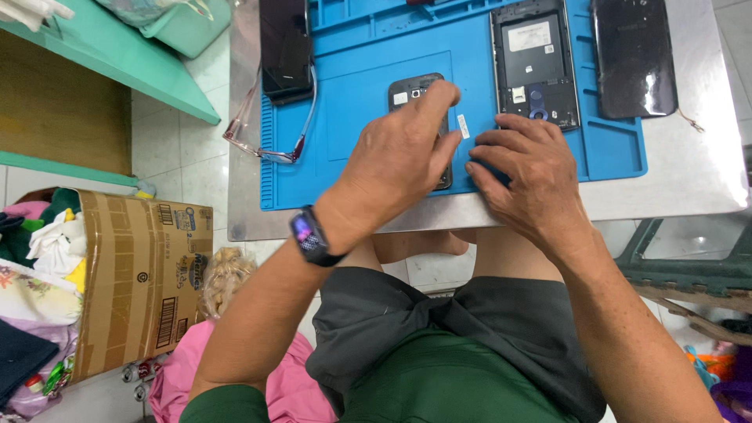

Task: The person uses a screwdriver to remove screws from the back of a disassembled smartphone placed on a blue mat. They manipulate the phone's internal components and battery area while other phone parts and tools are visible on the table.

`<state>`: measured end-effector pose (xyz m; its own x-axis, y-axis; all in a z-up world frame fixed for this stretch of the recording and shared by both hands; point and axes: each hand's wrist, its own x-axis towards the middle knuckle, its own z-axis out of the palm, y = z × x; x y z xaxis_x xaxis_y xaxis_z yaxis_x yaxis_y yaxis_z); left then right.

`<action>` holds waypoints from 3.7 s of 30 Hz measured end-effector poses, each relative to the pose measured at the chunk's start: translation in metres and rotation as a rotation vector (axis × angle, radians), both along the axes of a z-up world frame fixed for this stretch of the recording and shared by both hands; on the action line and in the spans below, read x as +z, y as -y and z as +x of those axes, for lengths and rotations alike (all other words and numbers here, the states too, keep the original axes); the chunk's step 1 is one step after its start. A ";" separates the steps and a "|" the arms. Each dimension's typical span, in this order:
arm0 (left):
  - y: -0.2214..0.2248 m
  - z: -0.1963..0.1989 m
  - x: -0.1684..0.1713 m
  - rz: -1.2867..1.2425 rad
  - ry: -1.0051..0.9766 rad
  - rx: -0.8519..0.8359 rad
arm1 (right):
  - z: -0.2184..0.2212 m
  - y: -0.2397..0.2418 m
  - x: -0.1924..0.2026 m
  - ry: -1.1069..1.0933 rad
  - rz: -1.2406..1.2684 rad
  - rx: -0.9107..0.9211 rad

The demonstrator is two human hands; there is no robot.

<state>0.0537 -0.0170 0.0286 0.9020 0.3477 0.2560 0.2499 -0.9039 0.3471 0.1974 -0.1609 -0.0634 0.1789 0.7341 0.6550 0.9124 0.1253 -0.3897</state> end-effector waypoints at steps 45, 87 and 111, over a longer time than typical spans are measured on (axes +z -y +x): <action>-0.004 0.012 0.003 0.174 -0.127 -0.013 | 0.002 0.000 -0.001 -0.024 0.021 -0.004; -0.039 -0.022 0.031 -0.451 0.228 0.119 | -0.003 -0.044 0.018 -0.245 -0.108 0.099; -0.054 -0.096 -0.025 -0.729 0.519 0.397 | 0.037 -0.054 0.029 -0.196 -0.286 -0.035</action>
